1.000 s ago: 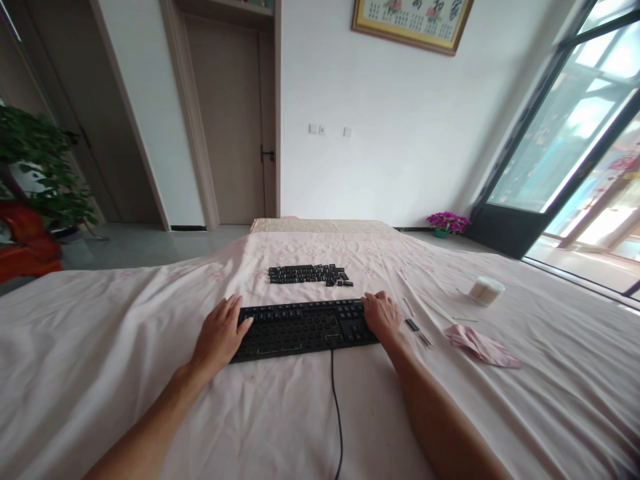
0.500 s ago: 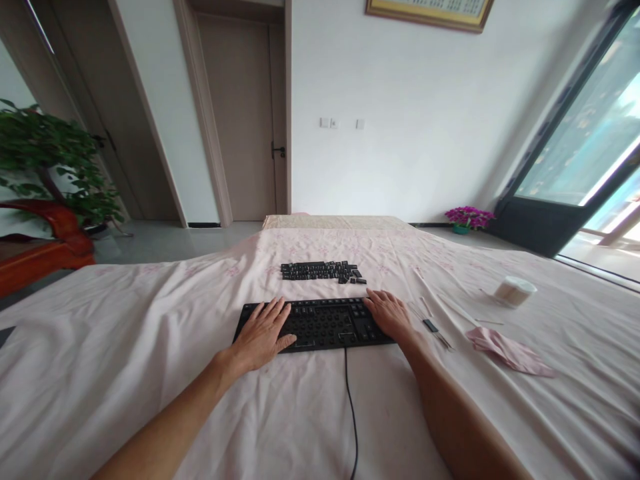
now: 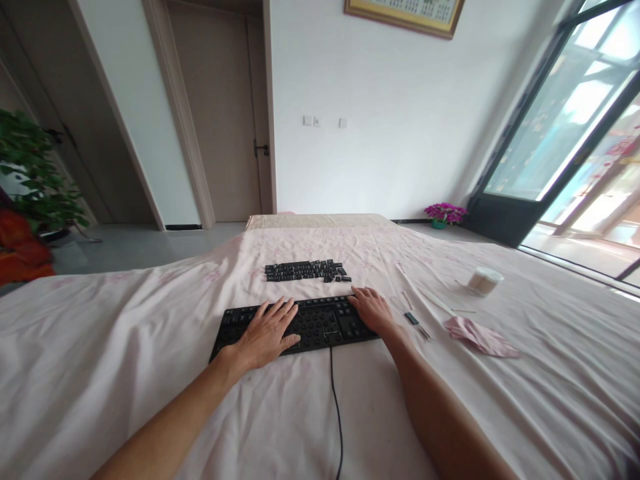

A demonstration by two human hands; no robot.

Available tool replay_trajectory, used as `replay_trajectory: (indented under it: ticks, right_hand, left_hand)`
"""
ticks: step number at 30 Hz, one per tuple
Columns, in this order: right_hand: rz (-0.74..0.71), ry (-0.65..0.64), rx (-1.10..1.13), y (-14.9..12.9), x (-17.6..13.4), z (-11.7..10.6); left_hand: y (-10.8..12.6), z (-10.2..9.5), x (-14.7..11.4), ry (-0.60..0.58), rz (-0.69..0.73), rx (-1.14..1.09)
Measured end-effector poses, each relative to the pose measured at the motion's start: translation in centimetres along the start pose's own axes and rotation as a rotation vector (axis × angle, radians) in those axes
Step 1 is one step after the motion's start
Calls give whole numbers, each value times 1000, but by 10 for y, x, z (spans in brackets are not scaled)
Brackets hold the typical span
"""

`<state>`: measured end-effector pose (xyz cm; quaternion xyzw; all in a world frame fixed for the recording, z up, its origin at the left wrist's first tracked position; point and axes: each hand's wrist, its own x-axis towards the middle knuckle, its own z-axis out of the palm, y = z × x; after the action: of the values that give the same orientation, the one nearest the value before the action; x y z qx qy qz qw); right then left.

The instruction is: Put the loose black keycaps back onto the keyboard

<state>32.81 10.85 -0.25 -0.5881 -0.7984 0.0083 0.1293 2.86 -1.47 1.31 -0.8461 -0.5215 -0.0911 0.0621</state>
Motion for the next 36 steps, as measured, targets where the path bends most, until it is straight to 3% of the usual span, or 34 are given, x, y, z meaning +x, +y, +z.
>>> replay_trajectory:
  ticks: [7, 12, 16, 22, 26, 31, 36]
  right_hand:
    - [-201, -100, 437, 30, 1, -18]
    - [-204, -145, 505, 39, 0, -19]
    - [-204, -128, 538, 39, 1, -14]
    - [-122, -153, 736, 42, -5, -24]
    - [-123, -189, 747, 44, -7, -27]
    - [-210, -178, 661, 40, -3, -25]
    - [-195, -169, 661, 39, -5, -27]
  left_hand:
    - [9, 7, 0, 73, -78, 11]
    - [38, 2, 14, 139, 35, -34]
    - [72, -2, 39, 112, 125, -100]
    - [98, 16, 65, 72, 184, -180]
    - [100, 25, 66, 74, 165, -185]
    - [101, 25, 68, 92, 135, -184]
    - [108, 26, 69, 115, 109, -170]
